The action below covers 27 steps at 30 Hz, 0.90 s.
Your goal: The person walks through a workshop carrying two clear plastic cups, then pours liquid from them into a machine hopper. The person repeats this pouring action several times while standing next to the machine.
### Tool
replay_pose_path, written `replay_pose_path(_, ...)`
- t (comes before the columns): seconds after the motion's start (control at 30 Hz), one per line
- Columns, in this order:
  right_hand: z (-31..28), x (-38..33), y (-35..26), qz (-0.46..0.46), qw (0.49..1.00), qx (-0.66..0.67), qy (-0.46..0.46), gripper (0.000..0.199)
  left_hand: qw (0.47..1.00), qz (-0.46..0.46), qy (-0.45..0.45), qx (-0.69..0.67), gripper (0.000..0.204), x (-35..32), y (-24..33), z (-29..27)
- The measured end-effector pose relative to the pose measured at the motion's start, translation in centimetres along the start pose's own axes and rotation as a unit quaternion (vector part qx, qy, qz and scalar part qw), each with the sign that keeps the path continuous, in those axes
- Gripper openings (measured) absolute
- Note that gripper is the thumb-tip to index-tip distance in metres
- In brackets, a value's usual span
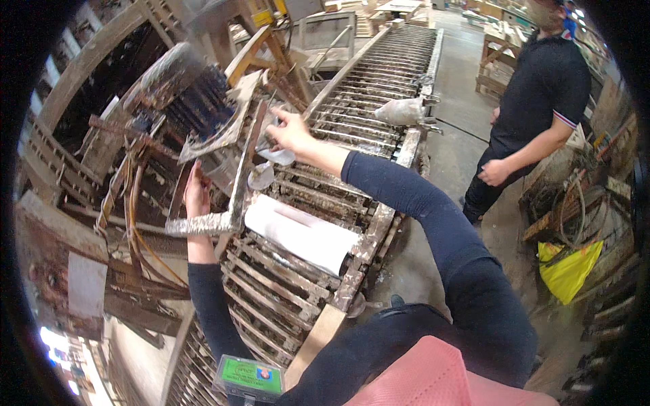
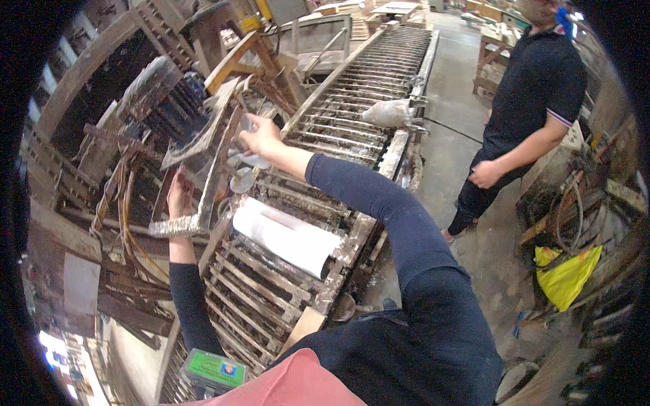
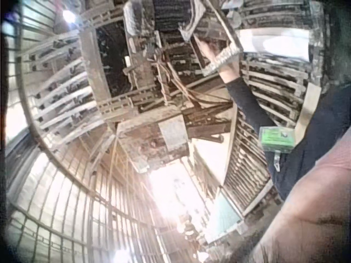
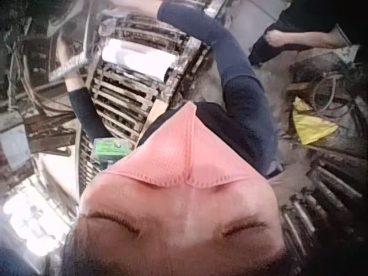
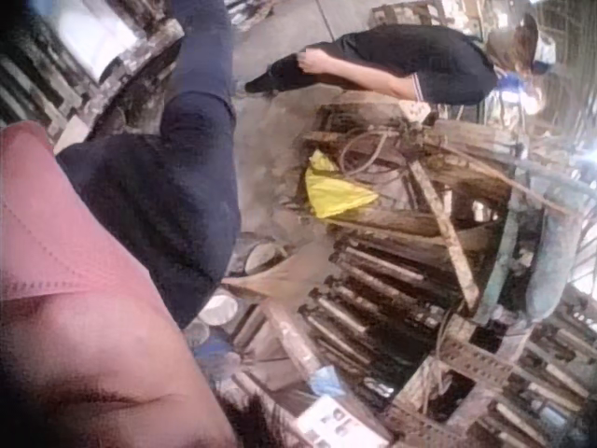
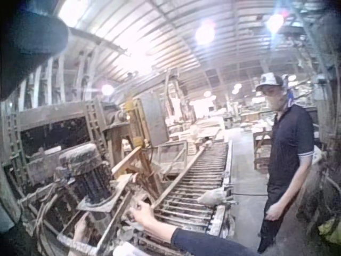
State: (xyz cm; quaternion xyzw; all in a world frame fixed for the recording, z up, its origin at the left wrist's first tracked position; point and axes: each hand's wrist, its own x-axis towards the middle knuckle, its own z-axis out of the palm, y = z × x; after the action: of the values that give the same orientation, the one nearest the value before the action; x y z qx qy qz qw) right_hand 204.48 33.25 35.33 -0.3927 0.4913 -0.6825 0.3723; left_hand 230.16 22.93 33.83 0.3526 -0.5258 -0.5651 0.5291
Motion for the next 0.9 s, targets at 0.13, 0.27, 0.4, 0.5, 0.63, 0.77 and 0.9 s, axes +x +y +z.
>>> replay_pose_path(0.13, -0.2, 0.0, 0.1, -0.004, 1.0, 0.018, -0.009, 0.055, 0.998, 0.021, -0.05, -0.02, 0.04, -0.3, 0.3, 0.2)
replay_pose_path(0.27, -0.5, -0.4, 0.1, -0.01, 0.999, 0.029, -0.015, 0.056, 0.999, -0.018, -0.008, -0.028, 0.038, 0.0, 0.4, 0.6)
replay_pose_path(0.4, -0.6, -0.7, -0.2, -0.013, 1.0, -0.011, 0.01, 0.056, 0.999, -0.018, -0.03, -0.025, 0.039, 0.2, 0.6, 0.8)
replay_pose_path(0.5, -0.4, -0.7, -0.3, -0.034, 0.999, 0.013, 0.001, 0.055, 0.995, -0.003, -0.094, -0.027, 0.042, 0.2, 0.2, 0.4)
replay_pose_path(0.63, -0.2, -0.6, 0.0, -0.039, 0.999, 0.003, -0.019, 0.057, 0.995, 0.043, -0.084, -0.043, 0.047, 0.8, -0.7, -1.1)
replay_pose_path(0.77, 0.0, -0.3, 0.4, -0.026, 0.999, 0.005, -0.02, 0.055, 0.98, 0.085, -0.182, -0.006, 0.049, 1.9, -0.8, -2.0)
replay_pose_path(0.9, 0.6, 0.0, 0.8, -0.02, 0.999, 0.024, -0.004, 0.043, 0.997, 0.063, -0.047, 0.01, 0.045, 1.0, -0.7, -1.3)
